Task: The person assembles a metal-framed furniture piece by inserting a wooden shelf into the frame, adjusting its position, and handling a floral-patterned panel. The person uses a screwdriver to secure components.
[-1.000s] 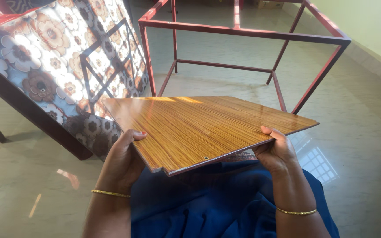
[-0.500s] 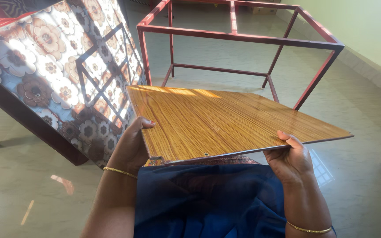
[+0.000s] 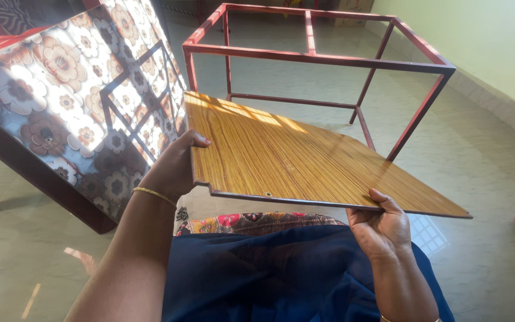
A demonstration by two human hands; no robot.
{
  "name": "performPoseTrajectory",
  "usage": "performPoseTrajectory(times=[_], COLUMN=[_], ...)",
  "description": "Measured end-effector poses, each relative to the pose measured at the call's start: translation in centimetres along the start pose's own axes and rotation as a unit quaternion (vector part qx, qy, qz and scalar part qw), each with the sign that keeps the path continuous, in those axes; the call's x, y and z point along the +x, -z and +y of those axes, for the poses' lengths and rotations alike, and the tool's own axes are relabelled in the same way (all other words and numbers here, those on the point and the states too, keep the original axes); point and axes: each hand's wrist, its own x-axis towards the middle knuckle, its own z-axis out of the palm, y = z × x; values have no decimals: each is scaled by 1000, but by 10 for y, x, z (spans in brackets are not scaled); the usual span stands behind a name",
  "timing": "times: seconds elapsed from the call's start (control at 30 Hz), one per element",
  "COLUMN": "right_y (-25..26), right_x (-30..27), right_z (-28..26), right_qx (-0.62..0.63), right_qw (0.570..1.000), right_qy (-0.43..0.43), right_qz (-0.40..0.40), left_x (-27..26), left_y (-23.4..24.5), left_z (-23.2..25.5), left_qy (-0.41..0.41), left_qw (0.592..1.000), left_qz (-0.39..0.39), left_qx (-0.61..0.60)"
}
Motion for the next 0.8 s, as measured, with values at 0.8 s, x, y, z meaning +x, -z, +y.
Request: performPoseTrajectory(times=[0.8], right_y=[-36], right_x=[118], right_z=[81], right_qx=[118], right_qw=[976], right_qy=[-65], right_qz=[-170], left_x=[78], left_y=[17], left_z=[45], left_qy=[-102], left_qw=[992], left_qz=[-20], left_qx=[-69])
